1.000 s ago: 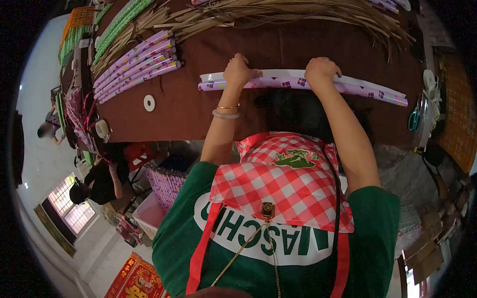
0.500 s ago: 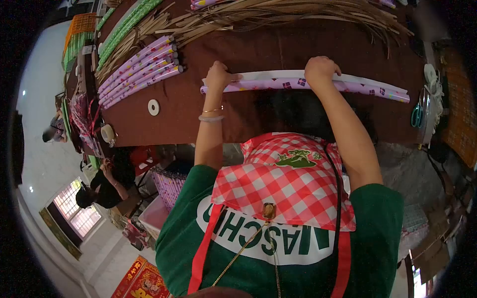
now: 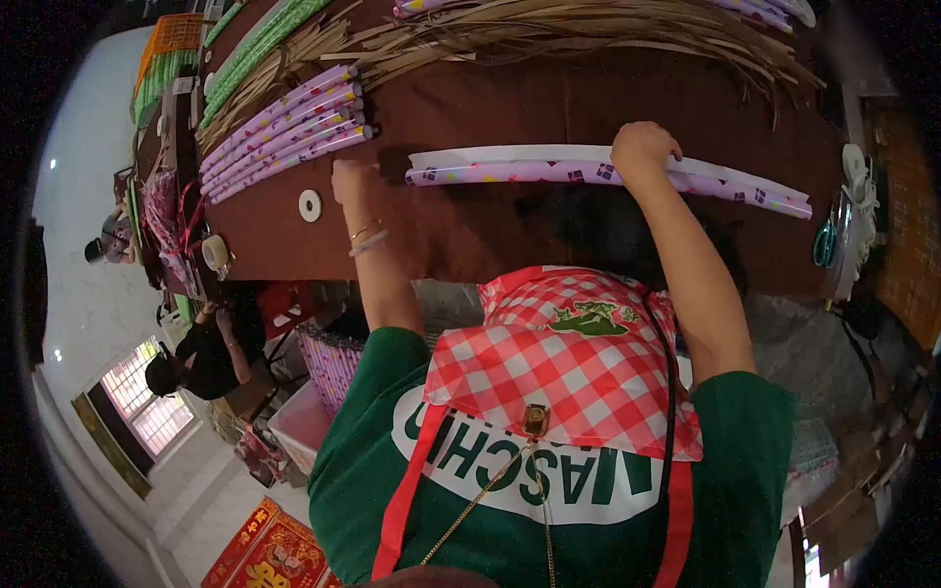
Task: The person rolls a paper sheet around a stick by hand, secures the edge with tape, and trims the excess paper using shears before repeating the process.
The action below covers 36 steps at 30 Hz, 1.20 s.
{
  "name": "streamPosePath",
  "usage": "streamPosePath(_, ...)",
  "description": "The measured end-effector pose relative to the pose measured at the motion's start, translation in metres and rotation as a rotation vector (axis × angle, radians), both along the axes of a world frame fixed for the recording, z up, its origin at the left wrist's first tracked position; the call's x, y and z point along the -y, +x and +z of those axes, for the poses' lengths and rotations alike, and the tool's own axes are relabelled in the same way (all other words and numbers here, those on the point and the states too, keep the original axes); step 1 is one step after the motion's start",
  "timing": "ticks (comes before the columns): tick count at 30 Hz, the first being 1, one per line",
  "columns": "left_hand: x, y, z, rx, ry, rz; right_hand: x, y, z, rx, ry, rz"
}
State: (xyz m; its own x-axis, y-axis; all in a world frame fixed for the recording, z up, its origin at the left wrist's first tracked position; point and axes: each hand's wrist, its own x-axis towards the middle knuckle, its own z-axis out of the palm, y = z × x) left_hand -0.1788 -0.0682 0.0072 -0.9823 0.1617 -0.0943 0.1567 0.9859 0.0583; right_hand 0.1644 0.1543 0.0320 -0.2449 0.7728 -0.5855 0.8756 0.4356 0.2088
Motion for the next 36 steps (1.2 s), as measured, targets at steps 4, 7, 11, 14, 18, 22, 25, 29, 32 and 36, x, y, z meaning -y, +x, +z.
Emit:
streamPosePath(4,0.019,-0.004,0.040,-0.041,0.628,-0.386,-0.002,0.002,-0.009,0.010,0.018,-0.007)
streamPosePath(7,-0.014,0.031,0.090,-0.050,0.619,-0.283,0.000,-0.002,0.010,-0.013,-0.050,0.028)
streamPosePath(11,-0.065,0.104,0.078,0.031,0.773,-0.625,-0.002,0.003,0.003,0.028,-0.005,0.020)
streamPosePath(14,-0.101,0.175,0.047,0.328,0.709,-0.887,0.000,0.002,0.006,0.017,-0.037,0.001)
streamPosePath(18,-0.135,0.242,0.014,0.426,0.586,-0.914,0.003,0.003,0.004,-0.026,0.013,0.000)
streamPosePath(22,-0.164,0.279,-0.005,0.307,0.413,-0.878,0.007,0.002,0.004,-0.004,0.053,0.029)
streamPosePath(25,-0.169,0.279,-0.009,0.425,0.401,-0.851,0.006,0.001,0.007,0.003,0.033,0.024)
streamPosePath(29,-0.168,0.275,-0.011,0.474,0.413,-0.879,0.004,0.009,-0.005,-0.015,0.040,0.059)
streamPosePath(32,-0.167,0.274,-0.014,0.525,0.465,-0.828,-0.004,0.018,0.006,-0.075,-0.031,0.080)
streamPosePath(36,-0.167,0.272,-0.011,0.554,0.479,-0.841,-0.036,0.035,0.047,-0.049,-0.340,0.121)
